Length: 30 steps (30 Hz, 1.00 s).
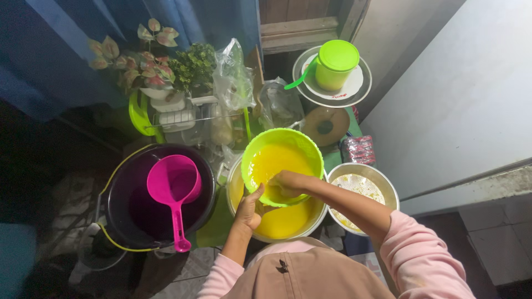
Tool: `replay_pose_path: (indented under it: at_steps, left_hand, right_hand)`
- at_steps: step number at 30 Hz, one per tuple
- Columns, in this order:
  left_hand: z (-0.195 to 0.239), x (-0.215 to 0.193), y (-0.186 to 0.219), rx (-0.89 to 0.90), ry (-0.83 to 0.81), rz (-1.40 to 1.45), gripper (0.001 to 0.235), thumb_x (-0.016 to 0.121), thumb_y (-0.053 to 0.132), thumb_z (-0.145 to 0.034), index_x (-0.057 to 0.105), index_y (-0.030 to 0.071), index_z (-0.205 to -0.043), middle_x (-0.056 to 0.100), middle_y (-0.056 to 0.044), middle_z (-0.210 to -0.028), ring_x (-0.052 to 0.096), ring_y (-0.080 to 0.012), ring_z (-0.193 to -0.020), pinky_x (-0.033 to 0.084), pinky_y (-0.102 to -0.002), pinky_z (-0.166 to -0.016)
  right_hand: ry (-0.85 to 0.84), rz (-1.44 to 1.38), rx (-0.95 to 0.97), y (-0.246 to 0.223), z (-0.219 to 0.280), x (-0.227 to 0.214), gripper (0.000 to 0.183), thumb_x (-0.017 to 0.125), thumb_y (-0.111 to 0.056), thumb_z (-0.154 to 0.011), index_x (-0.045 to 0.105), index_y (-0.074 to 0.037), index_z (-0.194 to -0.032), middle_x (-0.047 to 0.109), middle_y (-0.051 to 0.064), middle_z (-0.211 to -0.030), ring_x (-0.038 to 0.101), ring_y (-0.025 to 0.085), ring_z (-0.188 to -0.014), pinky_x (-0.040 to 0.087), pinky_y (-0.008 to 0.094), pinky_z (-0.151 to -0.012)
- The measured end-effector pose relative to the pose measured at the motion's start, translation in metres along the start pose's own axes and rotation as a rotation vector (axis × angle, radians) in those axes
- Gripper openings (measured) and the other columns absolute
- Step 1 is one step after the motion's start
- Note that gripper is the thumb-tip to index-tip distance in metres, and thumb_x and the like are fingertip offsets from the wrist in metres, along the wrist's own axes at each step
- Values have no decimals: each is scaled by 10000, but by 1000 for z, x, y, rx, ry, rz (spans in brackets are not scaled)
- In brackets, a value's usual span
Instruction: The person presses a yellow pulp through a metal sieve into a pot, then pours water from a pink scoop into a green bowl and mixes it by hand. The person pours the mixed liquid through the sieve into the pot and repeats the process.
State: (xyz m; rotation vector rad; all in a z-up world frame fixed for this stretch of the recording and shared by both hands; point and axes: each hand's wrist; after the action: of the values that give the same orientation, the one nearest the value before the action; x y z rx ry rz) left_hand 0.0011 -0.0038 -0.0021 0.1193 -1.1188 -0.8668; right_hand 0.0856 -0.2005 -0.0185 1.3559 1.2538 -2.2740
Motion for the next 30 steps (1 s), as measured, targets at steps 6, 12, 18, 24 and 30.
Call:
replay_pose_path:
  at_steps: [6,12,18,24,30]
  left_hand:
    - [3,2,-4,20,-5,-25,513,745,242,-861,584,177,-1344,685,-36,-1222,683,-268,-1100,629,-547,-762]
    - [6,5,-6,0,-36,-2,506,746,250,-877,587,165,-1350,686,-63,-1210,687,-281,-1097,632,-545,-782]
    - [7,4,-4,-5,-18,15,508,752,234,-895,595,98,-1359,688,-91,-1228,692,-304,-1091,640,-532,-800]
    - [9,10,-1,30,1,-27,523,743,247,-869,583,133,-1353,679,-61,-1227,688,-287,-1091,633,-531,-772]
    - [9,13,2,-9,-38,7,528,745,246,-885,579,122,-1371,684,-74,-1253,686,-282,-1127,618,-543,-819]
  right_hand:
    - [223,20,48,-26,4,-25,234,626,-127,-843,735,-76,-1043,726,218,-976,705,404,-948,555,451,-787]
    - [208,126,221,-49,11,-61,316,616,-318,-973,679,-188,-1254,698,154,-1230,658,385,-1115,533,515,-918]
    - [39,435,266,-37,12,-42,820,686,-351,-804,402,-268,-1568,165,165,-1717,213,479,-1524,307,814,-984]
    - [-117,331,287,-11,22,-22,423,537,-264,-979,600,-173,-1387,527,168,-1433,467,405,-1365,366,673,-1089]
    - [388,102,176,-46,47,-75,289,588,-17,-847,754,-99,-1068,720,128,-1063,712,329,-985,571,418,-908]
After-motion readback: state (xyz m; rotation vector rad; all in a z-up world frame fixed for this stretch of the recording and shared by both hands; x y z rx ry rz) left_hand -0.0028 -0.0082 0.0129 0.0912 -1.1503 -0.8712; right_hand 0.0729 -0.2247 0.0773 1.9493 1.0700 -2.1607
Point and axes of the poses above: each hand's wrist, its own z-axis away from the middle knuckle, its own x-axis out of the palm, y = z × x
